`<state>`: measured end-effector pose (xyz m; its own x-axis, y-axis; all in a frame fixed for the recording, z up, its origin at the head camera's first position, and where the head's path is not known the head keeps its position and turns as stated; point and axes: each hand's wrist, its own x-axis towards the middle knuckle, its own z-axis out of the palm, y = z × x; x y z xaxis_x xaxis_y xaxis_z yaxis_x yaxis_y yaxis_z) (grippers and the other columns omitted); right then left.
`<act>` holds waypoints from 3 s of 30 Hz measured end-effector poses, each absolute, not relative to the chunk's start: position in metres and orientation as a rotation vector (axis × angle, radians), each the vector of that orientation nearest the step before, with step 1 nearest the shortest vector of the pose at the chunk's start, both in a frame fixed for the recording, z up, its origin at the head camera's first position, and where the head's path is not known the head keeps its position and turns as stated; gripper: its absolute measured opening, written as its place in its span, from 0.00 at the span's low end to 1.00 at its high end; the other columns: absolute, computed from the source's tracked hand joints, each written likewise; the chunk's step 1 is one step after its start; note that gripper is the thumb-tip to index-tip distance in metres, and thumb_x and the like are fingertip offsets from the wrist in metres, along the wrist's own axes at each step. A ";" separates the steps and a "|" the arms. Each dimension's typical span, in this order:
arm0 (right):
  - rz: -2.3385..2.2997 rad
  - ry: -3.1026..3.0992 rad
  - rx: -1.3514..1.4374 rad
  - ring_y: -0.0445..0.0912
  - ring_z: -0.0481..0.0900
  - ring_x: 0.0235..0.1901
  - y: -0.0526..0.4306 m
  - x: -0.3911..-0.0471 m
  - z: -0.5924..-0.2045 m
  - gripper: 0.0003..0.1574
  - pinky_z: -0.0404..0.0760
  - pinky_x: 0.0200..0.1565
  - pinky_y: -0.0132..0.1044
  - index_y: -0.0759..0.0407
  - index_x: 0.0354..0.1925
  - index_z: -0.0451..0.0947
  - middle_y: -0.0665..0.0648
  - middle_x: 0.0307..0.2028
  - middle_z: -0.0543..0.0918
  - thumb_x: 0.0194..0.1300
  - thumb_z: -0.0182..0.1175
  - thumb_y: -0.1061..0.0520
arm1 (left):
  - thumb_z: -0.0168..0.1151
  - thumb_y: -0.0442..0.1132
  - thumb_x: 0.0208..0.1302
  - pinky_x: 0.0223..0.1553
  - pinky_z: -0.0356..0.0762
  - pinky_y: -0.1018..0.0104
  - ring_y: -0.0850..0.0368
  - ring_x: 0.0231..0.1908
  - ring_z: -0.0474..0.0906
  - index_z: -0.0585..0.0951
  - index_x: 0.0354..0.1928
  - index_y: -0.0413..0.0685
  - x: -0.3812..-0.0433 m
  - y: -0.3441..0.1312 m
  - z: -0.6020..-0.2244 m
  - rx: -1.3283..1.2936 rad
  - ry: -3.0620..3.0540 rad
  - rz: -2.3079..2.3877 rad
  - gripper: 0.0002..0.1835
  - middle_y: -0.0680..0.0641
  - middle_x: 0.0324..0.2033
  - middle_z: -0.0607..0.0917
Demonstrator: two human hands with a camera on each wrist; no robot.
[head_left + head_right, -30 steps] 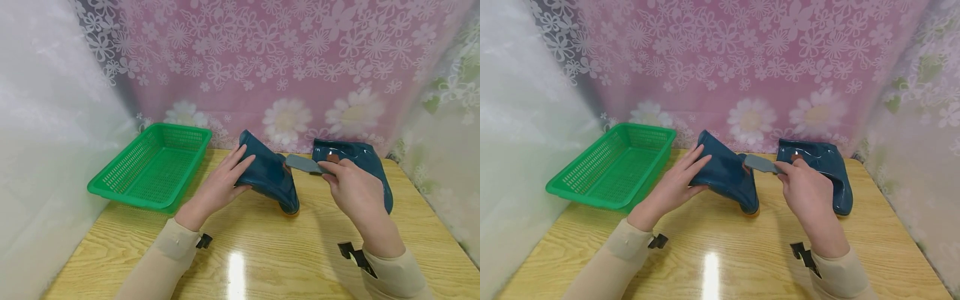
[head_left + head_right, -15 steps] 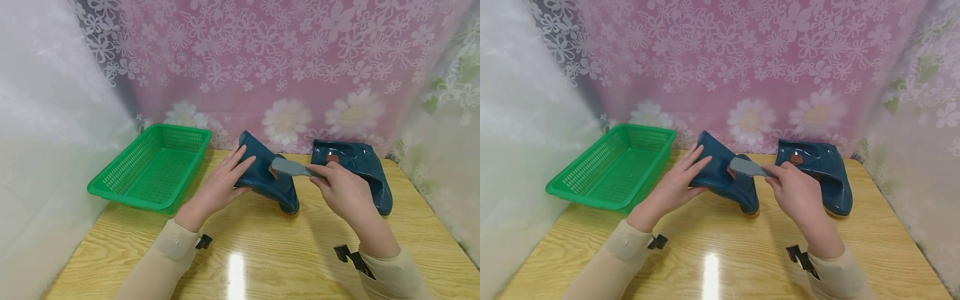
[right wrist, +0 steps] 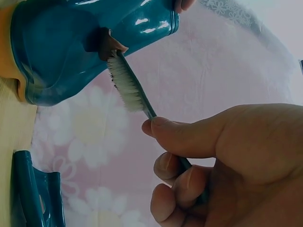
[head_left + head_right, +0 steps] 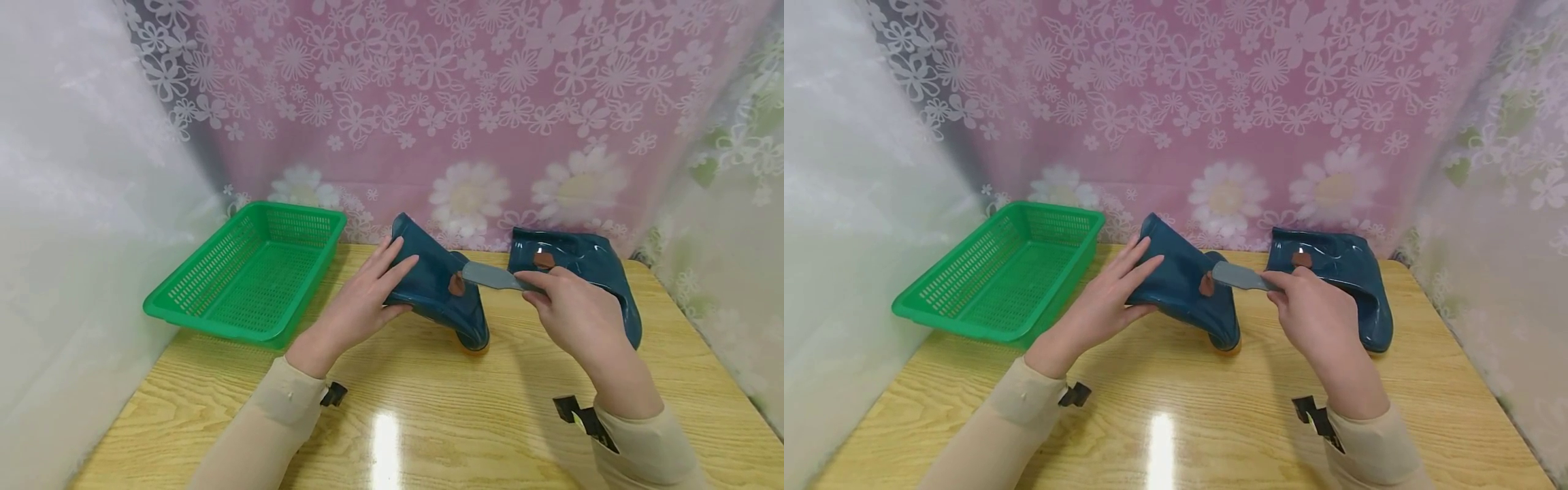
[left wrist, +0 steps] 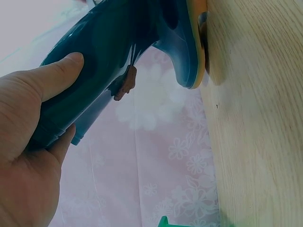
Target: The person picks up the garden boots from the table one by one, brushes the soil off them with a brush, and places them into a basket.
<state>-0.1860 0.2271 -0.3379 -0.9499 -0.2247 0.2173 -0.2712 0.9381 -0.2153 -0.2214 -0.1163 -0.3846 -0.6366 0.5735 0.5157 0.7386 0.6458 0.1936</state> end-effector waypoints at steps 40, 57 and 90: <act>0.406 -2.997 0.522 0.49 0.74 0.33 0.260 -0.187 -0.325 0.27 0.67 0.29 0.43 0.55 0.74 0.82 0.64 0.53 0.87 0.82 0.66 0.53 | 0.84 0.36 0.64 0.74 0.71 0.39 0.34 0.86 0.45 0.69 0.84 0.46 -0.218 -0.117 -0.381 -1.086 -2.462 -0.590 0.49 0.33 0.86 0.56; 0.428 -2.964 0.441 0.55 0.79 0.39 0.266 -0.183 -0.320 0.29 0.68 0.29 0.44 0.57 0.77 0.78 0.65 0.50 0.85 0.85 0.63 0.53 | 0.83 0.32 0.64 0.68 0.80 0.45 0.32 0.87 0.36 0.73 0.82 0.51 -0.212 -0.118 -0.374 -1.233 -2.535 -0.575 0.45 0.35 0.88 0.45; 0.459 -2.920 0.375 0.49 0.67 0.24 0.301 -0.166 -0.326 0.29 0.64 0.24 0.44 0.56 0.77 0.78 0.63 0.44 0.83 0.85 0.62 0.50 | 0.85 0.44 0.61 0.77 0.68 0.47 0.37 0.78 0.68 0.84 0.40 0.49 -0.212 -0.101 -0.342 -1.217 -2.096 -0.330 0.16 0.38 0.74 0.79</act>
<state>-0.1657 0.3013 -0.3265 -0.9554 -0.2201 0.1967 -0.2699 0.9214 -0.2797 -0.2125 -0.1014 -0.3424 -0.3302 0.6671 0.6678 0.8399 0.5305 -0.1147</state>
